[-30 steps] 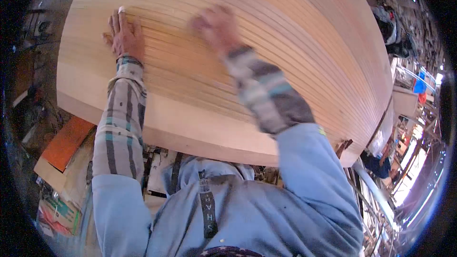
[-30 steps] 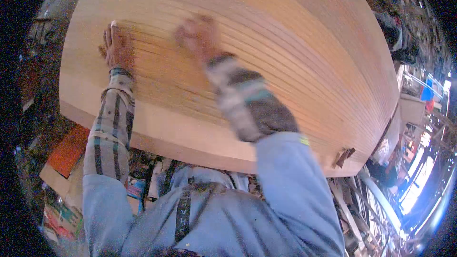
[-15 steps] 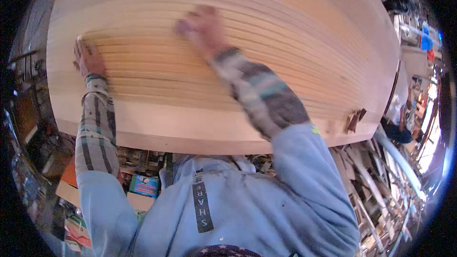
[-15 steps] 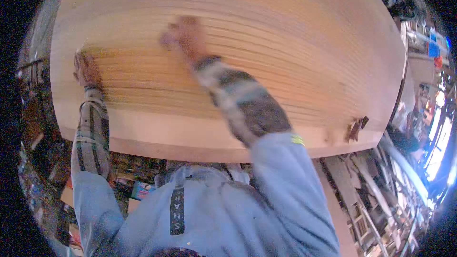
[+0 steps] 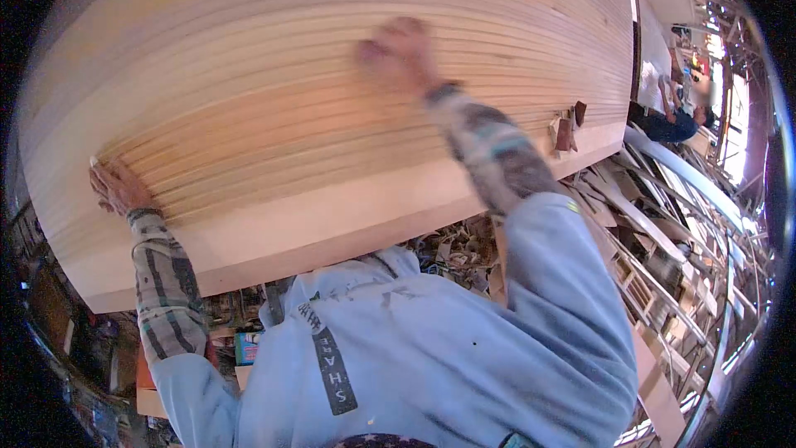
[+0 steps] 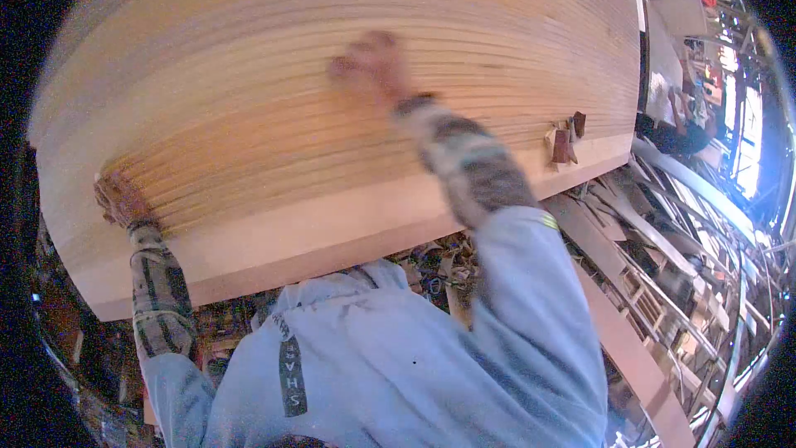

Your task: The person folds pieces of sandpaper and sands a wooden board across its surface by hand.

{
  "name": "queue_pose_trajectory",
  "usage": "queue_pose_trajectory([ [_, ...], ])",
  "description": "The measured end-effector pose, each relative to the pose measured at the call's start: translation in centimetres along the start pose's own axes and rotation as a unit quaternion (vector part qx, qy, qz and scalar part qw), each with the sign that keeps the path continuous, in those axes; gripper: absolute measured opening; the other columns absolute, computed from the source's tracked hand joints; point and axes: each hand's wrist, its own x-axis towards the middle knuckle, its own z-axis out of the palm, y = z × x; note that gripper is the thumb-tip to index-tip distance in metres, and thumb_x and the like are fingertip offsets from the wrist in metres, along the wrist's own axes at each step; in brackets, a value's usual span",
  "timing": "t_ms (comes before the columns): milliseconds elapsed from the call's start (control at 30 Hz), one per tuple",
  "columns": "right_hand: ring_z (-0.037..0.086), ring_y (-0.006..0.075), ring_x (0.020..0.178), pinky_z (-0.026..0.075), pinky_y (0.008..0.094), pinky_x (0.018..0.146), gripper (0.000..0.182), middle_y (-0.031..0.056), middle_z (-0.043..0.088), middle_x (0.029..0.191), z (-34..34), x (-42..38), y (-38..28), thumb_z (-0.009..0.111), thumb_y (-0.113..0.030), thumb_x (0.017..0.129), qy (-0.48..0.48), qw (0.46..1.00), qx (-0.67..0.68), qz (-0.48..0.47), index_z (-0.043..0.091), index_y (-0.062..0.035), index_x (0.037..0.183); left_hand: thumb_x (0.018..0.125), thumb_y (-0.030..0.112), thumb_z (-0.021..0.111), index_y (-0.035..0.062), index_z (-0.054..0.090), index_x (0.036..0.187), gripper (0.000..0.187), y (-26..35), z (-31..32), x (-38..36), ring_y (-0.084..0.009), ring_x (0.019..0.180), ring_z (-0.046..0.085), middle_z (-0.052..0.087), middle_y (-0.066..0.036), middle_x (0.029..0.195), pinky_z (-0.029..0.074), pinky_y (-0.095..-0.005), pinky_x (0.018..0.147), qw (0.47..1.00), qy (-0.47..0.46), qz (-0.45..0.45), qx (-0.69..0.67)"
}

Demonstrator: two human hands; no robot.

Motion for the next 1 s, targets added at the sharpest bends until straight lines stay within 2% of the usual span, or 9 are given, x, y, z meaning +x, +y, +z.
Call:
queue_pose_trajectory([
  [100, 0.059, 0.0277, 0.091, 0.046, 0.0509, 0.08, 0.019, 0.0011, 0.061, 0.09, 9.3, 11.3, -12.7, 0.056, -0.037, 0.091, 0.104, 0.964, 0.238, 0.048, 0.063, -0.0197, 0.093, 0.098, 0.055, 0.042, 0.0166, 0.037, 0.149, 0.064, 1.4, -2.3, 0.4, -0.0272, 0.144, 0.028, 0.034, -0.008, 0.155, 0.02, -0.0565, 0.113, 0.999, -0.011, -0.013, -0.027],
  [167, 0.059, 0.029, 0.089, 0.047, 0.0498, 0.077, 0.022, 0.0022, 0.059, 0.095, 14.7, 16.1, -17.9, 0.049, -0.039, 0.098, 0.16, 0.852, 0.493, 0.081, 0.06, -0.0195, 0.103, 0.098, 0.055, 0.041, 0.0163, 0.038, 0.148, 0.063, 1.1, -3.0, 0.4, -0.0273, 0.144, 0.029, 0.034, -0.008, 0.155, 0.02, -0.0564, 0.113, 0.999, -0.019, -0.015, -0.034],
  [233, 0.059, 0.0292, 0.087, 0.049, 0.0498, 0.073, 0.023, 0.0017, 0.059, 0.093, 12.3, 16.6, -18.0, 0.046, -0.04, 0.1, 0.15, 0.984, 0.092, -0.027, 0.057, -0.02, 0.105, 0.099, 0.055, 0.041, 0.0158, 0.039, 0.148, 0.063, 0.3, -3.0, 0.9, -0.0275, 0.143, 0.029, 0.035, -0.009, 0.154, 0.021, -0.0562, 0.113, 0.997, -0.033, -0.032, -0.061],
  [400, 0.061, 0.0292, 0.091, 0.048, 0.0458, 0.082, 0.018, 0.0041, 0.066, 0.093, 0.9, 0.6, -2.0, 0.061, -0.029, 0.086, 0.107, 0.989, 0.044, 0.091, 0.068, -0.0176, 0.099, 0.1, 0.053, 0.04, 0.0153, 0.041, 0.146, 0.06, 0.2, -2.3, 0.9, -0.0278, 0.142, 0.031, 0.037, -0.01, 0.153, 0.023, -0.0556, 0.112, 1.0, 0.013, 0.012, -0.005],
  [500, 0.062, 0.0299, 0.096, 0.048, 0.0453, 0.089, 0.028, 0.0061, 0.069, 0.097, -8.7, -9.2, 4.5, 0.066, -0.024, 0.081, 0.045, 0.958, -0.016, 0.282, 0.071, -0.0179, 0.108, 0.1, 0.052, 0.04, 0.0167, 0.041, 0.146, 0.058, -0.2, -2.4, 0.9, -0.0272, 0.142, 0.031, 0.037, -0.009, 0.153, 0.024, -0.0552, 0.112, 1.0, 0.012, 0.003, 0.008],
  [600, 0.062, 0.0349, 0.103, 0.048, 0.0417, 0.093, 0.032, 0.0144, 0.068, 0.111, -11.7, -18.6, 9.6, 0.061, -0.02, 0.089, 0.146, 0.878, 0.019, 0.456, 0.066, -0.0098, 0.119, 0.101, 0.051, 0.039, 0.0187, 0.041, 0.146, 0.056, -0.3, -2.2, 0.6, -0.0262, 0.142, 0.032, 0.037, -0.007, 0.153, 0.026, -0.0546, 0.111, 0.999, -0.003, 0.003, 0.037],
  [867, 0.062, 0.0352, 0.109, 0.048, 0.0401, 0.094, 0.033, 0.0194, 0.066, 0.115, -17.3, -28.9, 9.8, 0.059, -0.023, 0.091, 0.115, 0.836, 0.108, 0.525, 0.065, -0.0043, 0.118, 0.101, 0.051, 0.038, 0.0187, 0.041, 0.147, 0.056, 0.0, -2.6, 1.0, -0.0269, 0.142, 0.032, 0.037, -0.007, 0.153, 0.024, -0.0531, 0.112, 1.0, 0.014, -0.017, 0.017],
  [933, 0.059, 0.036, 0.112, 0.047, 0.0415, 0.095, 0.036, 0.0188, 0.066, 0.116, -18.7, -32.3, 12.4, 0.061, -0.027, 0.09, 0.125, 0.847, -0.082, 0.51, 0.065, -0.0033, 0.117, 0.101, 0.05, 0.038, 0.0189, 0.041, 0.147, 0.056, -2.1, -1.5, 1.2, -0.0274, 0.142, 0.032, 0.038, -0.008, 0.153, 0.024, -0.0525, 0.112, 1.0, 0.028, -0.002, -0.001],
  [1000, 0.057, 0.0367, 0.115, 0.045, 0.0426, 0.097, 0.042, 0.0182, 0.063, 0.122, -20.4, -34.3, 14.7, 0.062, -0.031, 0.09, 0.143, 0.764, -0.149, 0.611, 0.063, -0.0027, 0.121, 0.101, 0.05, 0.038, 0.0171, 0.041, 0.147, 0.057, -3.6, -0.8, 1.7, -0.0283, 0.142, 0.032, 0.039, -0.01, 0.152, 0.024, -0.0502, 0.114, 0.994, 0.029, 0.07, 0.075],
])
